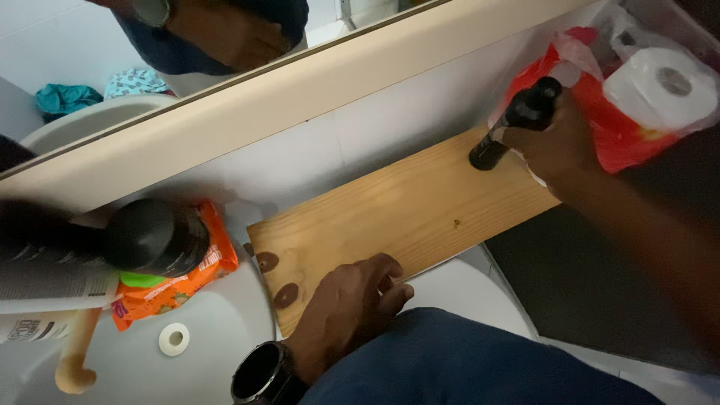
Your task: The person tidies a bathroom counter, picking up toiletry bottles one at a time and arranging them in a row on a wooden shelf above the sink. They also reposition a pack of wipes, a hair brush, and a plastic bag with toilet paper, adjusting bottle caps as they line items up.
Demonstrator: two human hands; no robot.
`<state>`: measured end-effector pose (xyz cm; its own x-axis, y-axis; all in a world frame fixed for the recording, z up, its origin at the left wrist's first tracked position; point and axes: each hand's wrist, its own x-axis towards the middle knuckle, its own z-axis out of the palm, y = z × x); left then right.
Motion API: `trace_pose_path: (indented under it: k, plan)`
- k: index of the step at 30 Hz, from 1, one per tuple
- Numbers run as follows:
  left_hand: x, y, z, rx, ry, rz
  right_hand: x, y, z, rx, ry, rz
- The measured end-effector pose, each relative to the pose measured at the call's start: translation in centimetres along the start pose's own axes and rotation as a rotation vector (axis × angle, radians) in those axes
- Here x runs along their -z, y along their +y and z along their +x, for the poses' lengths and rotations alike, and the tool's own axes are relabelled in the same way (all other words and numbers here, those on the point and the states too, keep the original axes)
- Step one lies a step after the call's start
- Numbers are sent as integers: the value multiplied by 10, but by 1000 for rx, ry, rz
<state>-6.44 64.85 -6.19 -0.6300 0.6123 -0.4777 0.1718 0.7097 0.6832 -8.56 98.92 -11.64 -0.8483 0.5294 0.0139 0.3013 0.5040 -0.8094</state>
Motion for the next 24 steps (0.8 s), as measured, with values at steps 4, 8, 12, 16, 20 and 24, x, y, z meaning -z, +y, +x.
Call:
trace_pose_path:
  k: [4, 8, 12, 16, 20, 24]
  plan:
    - [-1, -3, -2, -62, 48, -5, 2, -6, -5, -39, -8, 69]
    - [1, -5, -6, -63, 45, -13, 2, -8, -5, 8, 3, -53]
    - [3, -4, -12, -51, -6, 5, 6, -10, -15, 45, 2, -141]
    - [2, -3, -27, -52, 13, -30, 7, -17, -48, 134, 73, -68]
    - [-4, -2, -52, -94, 106, -40, 1, -31, -104, -83, 179, -251]
    - [-16, -8, -81, -47, 121, -64, -25, -50, -177, -109, -16, -296]
